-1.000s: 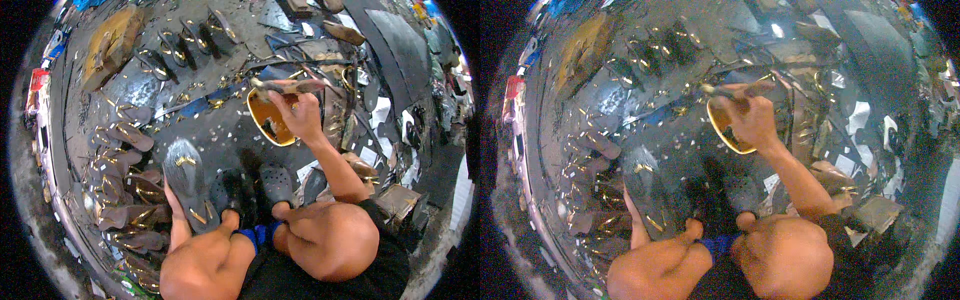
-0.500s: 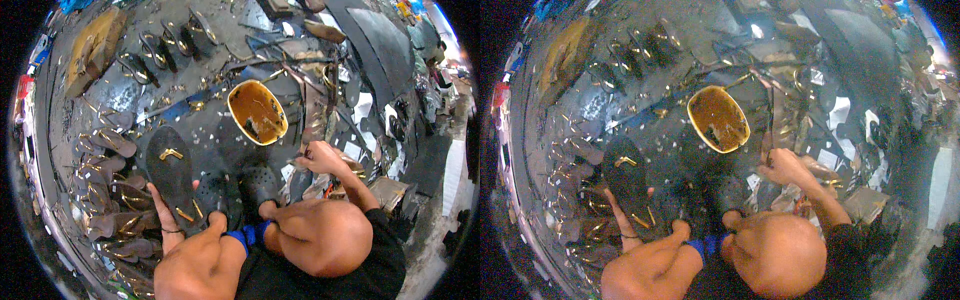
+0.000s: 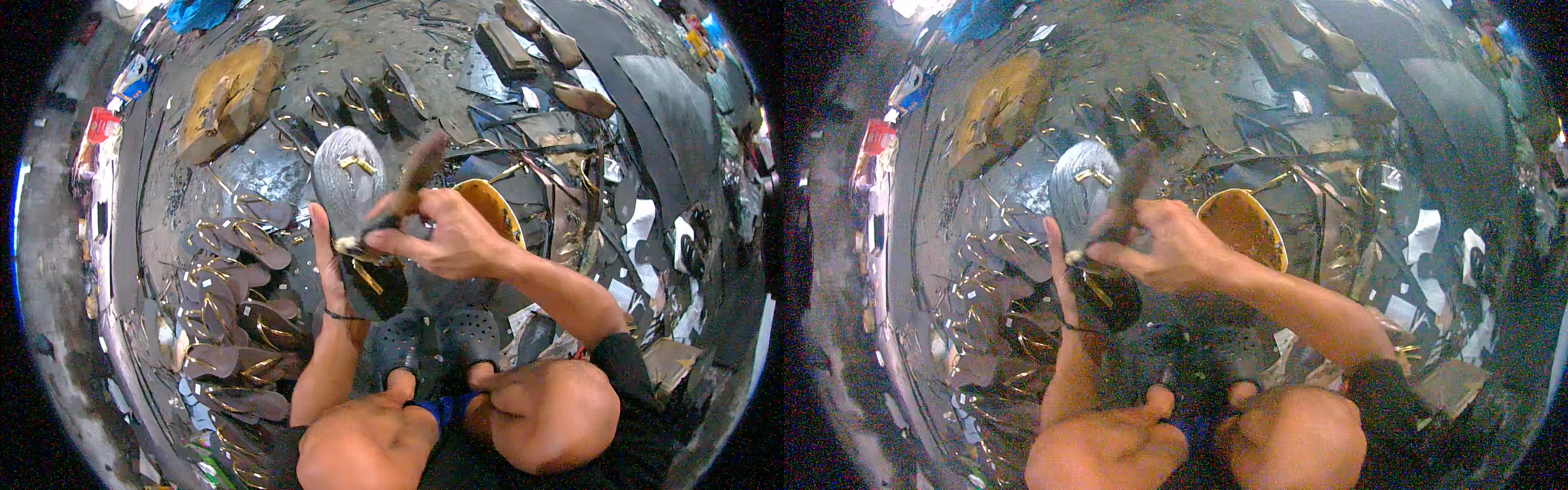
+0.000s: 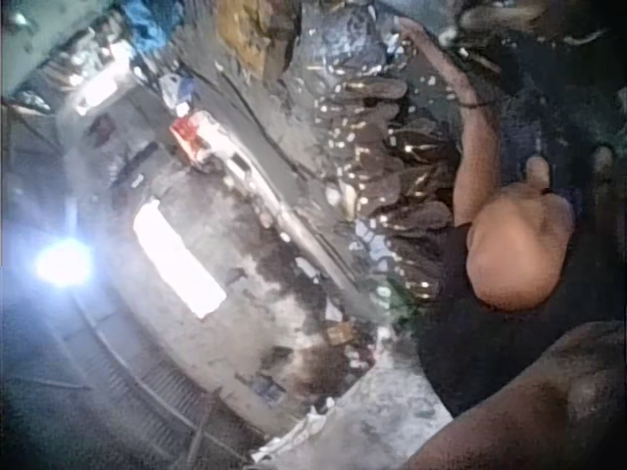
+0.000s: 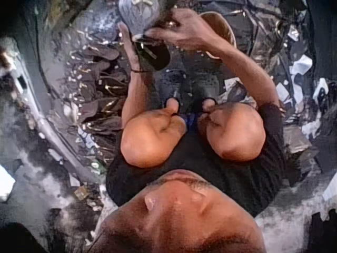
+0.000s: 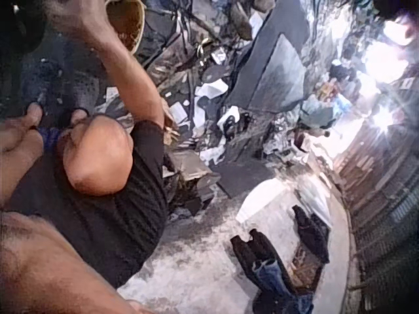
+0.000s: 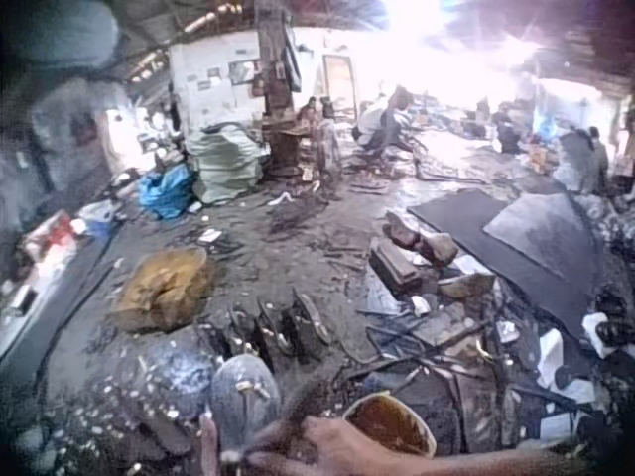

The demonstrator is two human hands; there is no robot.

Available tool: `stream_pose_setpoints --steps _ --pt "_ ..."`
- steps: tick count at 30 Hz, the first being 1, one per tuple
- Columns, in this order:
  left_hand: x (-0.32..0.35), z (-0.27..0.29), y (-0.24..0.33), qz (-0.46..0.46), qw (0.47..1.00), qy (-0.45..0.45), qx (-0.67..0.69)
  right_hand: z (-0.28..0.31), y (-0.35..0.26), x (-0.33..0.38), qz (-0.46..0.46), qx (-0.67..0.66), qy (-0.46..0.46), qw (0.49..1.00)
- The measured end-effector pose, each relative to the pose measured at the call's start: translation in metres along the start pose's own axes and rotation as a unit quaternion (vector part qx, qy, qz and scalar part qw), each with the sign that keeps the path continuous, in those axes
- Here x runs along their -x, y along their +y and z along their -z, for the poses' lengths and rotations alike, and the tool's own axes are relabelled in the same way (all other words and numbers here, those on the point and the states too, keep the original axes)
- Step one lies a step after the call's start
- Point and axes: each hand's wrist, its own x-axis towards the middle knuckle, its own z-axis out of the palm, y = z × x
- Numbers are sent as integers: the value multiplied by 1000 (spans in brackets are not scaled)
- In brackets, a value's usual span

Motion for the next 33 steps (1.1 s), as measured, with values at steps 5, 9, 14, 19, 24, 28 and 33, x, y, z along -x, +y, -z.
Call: stream_pose_setpoints --steps 5,9,14,19,24,28,33 --pt "0 19 8 -47 997 36 51 -23 9 8 215 157 -18 964" --pt "3 14 34 -104 989 59 90 -23 -3 51 269 175 -178 930" --pt "5 23 30 -71 991 -69 87 -21 8 12 149 98 94 979" --pt "9 19 38 -61 990 -38 124 -48 -4 67 152 75 -88 982" --pt "-3 26 22 -12 999 32 -30 -42 15 57 244 258 -84 931" --pt "-1 25 8 14 999 -47 5 -30 -15 40 309 281 -39 908" --pt "10 1 -1 66 997 27 9 -25 -5 27 359 350 -39 864"
